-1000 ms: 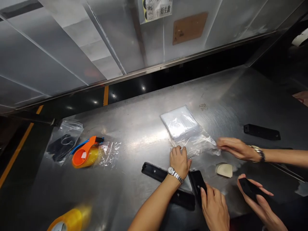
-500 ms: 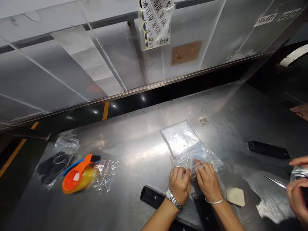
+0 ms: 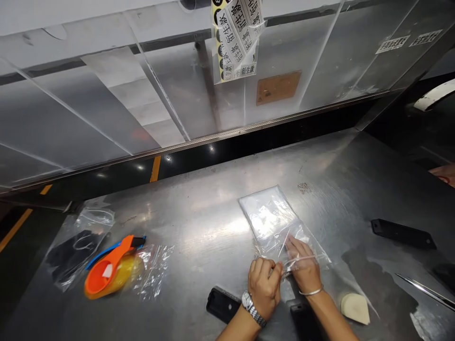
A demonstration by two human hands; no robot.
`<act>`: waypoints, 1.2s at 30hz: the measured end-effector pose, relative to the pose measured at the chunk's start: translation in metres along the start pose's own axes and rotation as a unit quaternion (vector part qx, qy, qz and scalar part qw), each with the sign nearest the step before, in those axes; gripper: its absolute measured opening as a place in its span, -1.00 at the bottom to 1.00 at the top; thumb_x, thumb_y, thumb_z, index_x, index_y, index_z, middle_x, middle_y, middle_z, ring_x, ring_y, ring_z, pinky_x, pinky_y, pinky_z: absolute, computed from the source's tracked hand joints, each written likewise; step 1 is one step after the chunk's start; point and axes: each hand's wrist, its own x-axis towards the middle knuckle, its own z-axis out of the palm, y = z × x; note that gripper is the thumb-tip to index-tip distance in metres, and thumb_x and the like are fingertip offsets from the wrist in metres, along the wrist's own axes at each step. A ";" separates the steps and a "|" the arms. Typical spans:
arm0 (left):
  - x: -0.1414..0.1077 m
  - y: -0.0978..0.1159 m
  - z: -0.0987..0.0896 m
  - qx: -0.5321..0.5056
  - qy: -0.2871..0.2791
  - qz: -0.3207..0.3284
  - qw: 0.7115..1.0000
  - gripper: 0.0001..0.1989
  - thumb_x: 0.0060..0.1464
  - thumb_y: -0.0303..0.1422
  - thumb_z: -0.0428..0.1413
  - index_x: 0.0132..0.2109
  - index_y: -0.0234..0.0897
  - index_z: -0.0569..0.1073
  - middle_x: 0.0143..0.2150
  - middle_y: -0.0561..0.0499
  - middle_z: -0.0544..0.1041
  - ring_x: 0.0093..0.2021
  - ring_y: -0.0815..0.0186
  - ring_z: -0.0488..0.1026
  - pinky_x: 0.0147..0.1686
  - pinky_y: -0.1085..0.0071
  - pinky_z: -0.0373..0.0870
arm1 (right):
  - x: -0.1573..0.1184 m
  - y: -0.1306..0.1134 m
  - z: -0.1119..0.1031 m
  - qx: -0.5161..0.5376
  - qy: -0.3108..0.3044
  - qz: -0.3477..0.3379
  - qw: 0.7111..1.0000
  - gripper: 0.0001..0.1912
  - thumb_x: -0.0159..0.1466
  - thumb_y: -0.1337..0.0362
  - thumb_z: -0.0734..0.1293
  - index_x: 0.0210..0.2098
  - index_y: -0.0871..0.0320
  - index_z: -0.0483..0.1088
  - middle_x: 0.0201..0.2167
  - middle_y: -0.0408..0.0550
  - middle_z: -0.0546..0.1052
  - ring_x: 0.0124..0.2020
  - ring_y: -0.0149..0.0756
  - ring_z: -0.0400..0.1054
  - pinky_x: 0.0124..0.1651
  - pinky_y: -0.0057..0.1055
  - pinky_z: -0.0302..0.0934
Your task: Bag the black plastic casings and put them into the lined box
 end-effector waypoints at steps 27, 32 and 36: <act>-0.009 0.061 0.025 -0.492 -0.112 -0.502 0.702 -0.60 0.01 -0.07 -0.02 -0.45 -0.36 0.43 -0.57 0.02 0.39 -0.57 0.39 0.32 -0.62 0.49 0.21 | -0.056 -0.039 -0.077 0.071 0.009 0.062 0.996 -0.81 0.20 0.33 0.21 -0.26 0.14 0.44 -0.27 -0.01 0.55 -0.17 -0.14 0.35 -0.16 -0.19 0.22; -0.011 0.070 0.030 -0.612 0.045 -0.593 0.521 -0.66 -0.27 -0.18 0.24 -0.40 -0.35 0.40 -0.49 0.03 0.46 -0.53 0.43 0.38 -0.50 0.51 0.27 | -0.080 -0.064 -0.096 0.094 -0.025 0.023 0.995 -0.78 0.18 0.37 0.23 -0.22 0.10 0.44 -0.28 -0.03 0.55 -0.20 -0.16 0.39 -0.17 -0.20 0.23; -0.019 0.071 0.018 -0.610 0.025 -0.583 0.535 -0.60 -0.28 -0.19 0.26 -0.30 -0.37 0.43 -0.42 -0.06 0.52 -0.55 0.39 0.41 -0.56 0.49 0.26 | -0.097 -0.067 -0.117 0.205 -0.090 0.034 0.974 -0.66 0.16 0.24 0.27 -0.05 0.07 0.34 -0.12 -0.01 0.48 -0.07 -0.11 0.32 -0.09 -0.20 0.25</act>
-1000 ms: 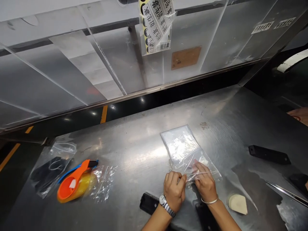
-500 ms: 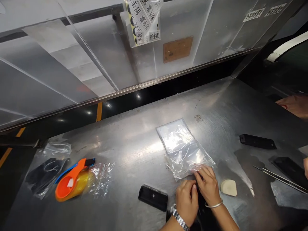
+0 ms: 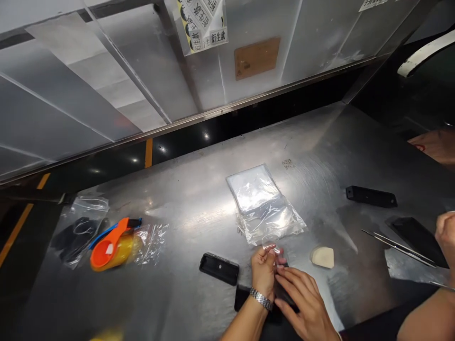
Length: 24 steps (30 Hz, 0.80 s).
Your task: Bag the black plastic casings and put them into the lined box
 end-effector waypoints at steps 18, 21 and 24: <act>-0.046 0.031 -0.038 0.360 -0.245 0.102 0.894 -0.66 -0.04 -0.24 0.12 -0.09 -0.26 0.44 -0.28 -0.08 0.53 -0.24 0.26 0.45 -0.18 0.27 0.33 | 0.021 0.004 -0.049 0.387 -0.179 0.294 0.855 -0.76 0.13 0.15 0.28 -0.54 0.20 0.33 -0.59 -0.20 0.36 -0.51 -0.42 0.23 -0.42 -0.48 0.14; -0.061 0.029 -0.034 0.447 -0.089 0.317 0.832 -0.82 -0.02 -0.31 0.09 -0.24 -0.25 0.46 -0.28 -0.05 0.48 -0.17 0.23 0.37 -0.11 0.24 0.27 | 0.017 -0.002 -0.049 0.330 -0.153 0.283 0.887 -0.77 0.15 0.15 0.25 -0.53 0.18 0.32 -0.60 -0.20 0.34 -0.53 -0.41 0.21 -0.45 -0.47 0.15; -0.075 0.020 -0.027 0.418 -0.094 0.263 0.864 -0.83 -0.03 -0.27 0.10 -0.39 -0.31 0.43 -0.45 0.01 0.42 -0.41 0.36 0.32 -0.37 0.41 0.28 | 0.016 -0.011 -0.049 0.245 -0.138 0.241 0.929 -0.79 0.19 0.17 0.21 -0.49 0.15 0.34 -0.57 -0.18 0.37 -0.52 -0.38 0.24 -0.44 -0.45 0.16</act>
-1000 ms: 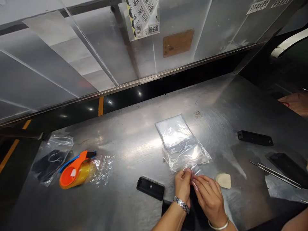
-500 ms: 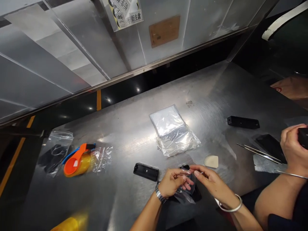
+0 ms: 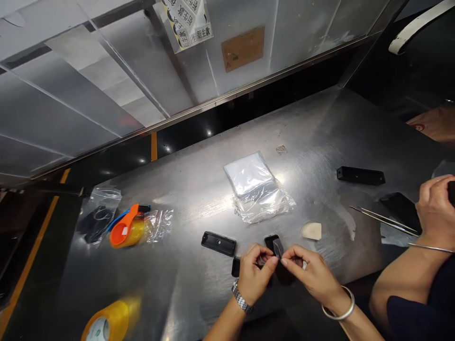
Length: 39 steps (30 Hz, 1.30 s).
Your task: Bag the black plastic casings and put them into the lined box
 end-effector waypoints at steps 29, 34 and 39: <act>-0.008 -0.036 -0.001 0.364 0.122 0.286 0.878 -0.75 -0.03 -0.51 0.04 -0.16 -0.23 0.44 -0.18 -0.08 0.42 -0.16 0.20 0.28 -0.19 0.24 0.29 | 0.001 0.013 0.039 -0.303 0.095 -0.164 0.934 -0.73 0.28 0.36 0.06 -0.36 0.15 0.37 -0.48 -0.07 0.33 -0.37 -0.28 0.20 -0.31 -0.36 0.12; -0.008 -0.042 0.005 0.423 0.161 0.267 0.851 -0.81 0.02 -0.46 0.05 -0.20 -0.16 0.46 -0.17 -0.06 0.41 -0.17 0.20 0.28 -0.23 0.28 0.23 | 0.000 0.015 0.042 -0.314 0.107 -0.171 0.928 -0.72 0.28 0.36 0.06 -0.37 0.15 0.38 -0.49 -0.07 0.33 -0.40 -0.29 0.19 -0.33 -0.37 0.13; -0.005 -0.051 0.004 0.452 0.124 0.243 0.849 -0.89 0.06 -0.42 0.03 -0.33 -0.18 0.45 -0.42 0.03 0.42 -0.38 0.33 0.27 -0.37 0.39 0.17 | 0.003 0.020 0.043 -0.293 0.116 -0.184 0.931 -0.76 0.29 0.31 0.09 -0.29 0.15 0.37 -0.44 -0.04 0.37 -0.34 -0.25 0.23 -0.28 -0.33 0.18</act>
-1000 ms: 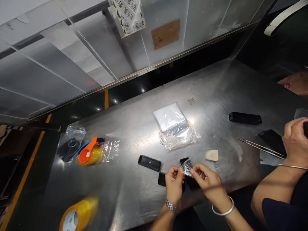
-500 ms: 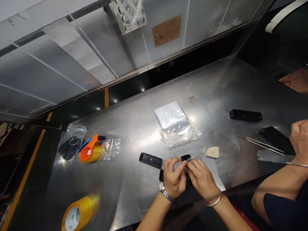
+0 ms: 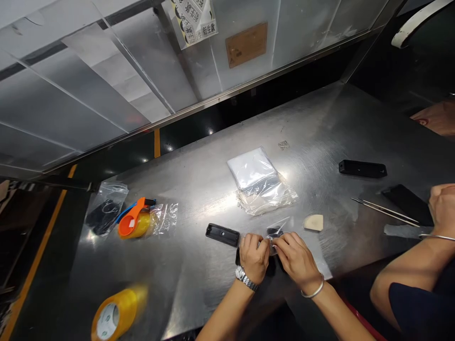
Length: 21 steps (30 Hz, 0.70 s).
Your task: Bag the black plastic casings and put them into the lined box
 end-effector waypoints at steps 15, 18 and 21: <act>-0.001 -0.005 0.035 0.055 -0.027 -0.112 0.992 -0.84 0.07 -0.47 -0.02 -0.40 -0.23 0.41 -0.54 0.02 0.41 -0.43 0.28 0.30 -0.40 0.39 0.16 | -0.087 0.048 0.043 -0.045 0.062 0.223 0.972 -0.64 0.29 0.09 0.01 -0.37 0.15 0.30 -0.52 0.00 0.49 -0.55 -0.22 0.41 -0.53 -0.36 0.25; 0.002 0.002 0.038 0.056 -0.049 -0.107 0.991 -0.83 0.08 -0.46 -0.03 -0.42 -0.22 0.41 -0.55 0.02 0.42 -0.45 0.27 0.32 -0.44 0.38 0.14 | -0.106 0.044 0.024 0.017 0.059 0.260 0.964 -0.70 0.29 0.10 0.04 -0.27 0.13 0.27 -0.55 -0.08 0.52 -0.68 -0.33 0.36 -0.63 -0.46 0.25; 0.007 0.012 0.042 0.050 -0.076 -0.089 0.992 -0.82 0.07 -0.45 -0.02 -0.45 -0.22 0.40 -0.56 0.00 0.42 -0.45 0.26 0.32 -0.46 0.37 0.12 | -0.120 0.036 0.013 0.120 0.057 0.293 0.947 -0.71 0.25 0.07 0.10 -0.19 0.12 0.27 -0.44 -0.06 0.55 -0.58 -0.33 0.43 -0.56 -0.52 0.31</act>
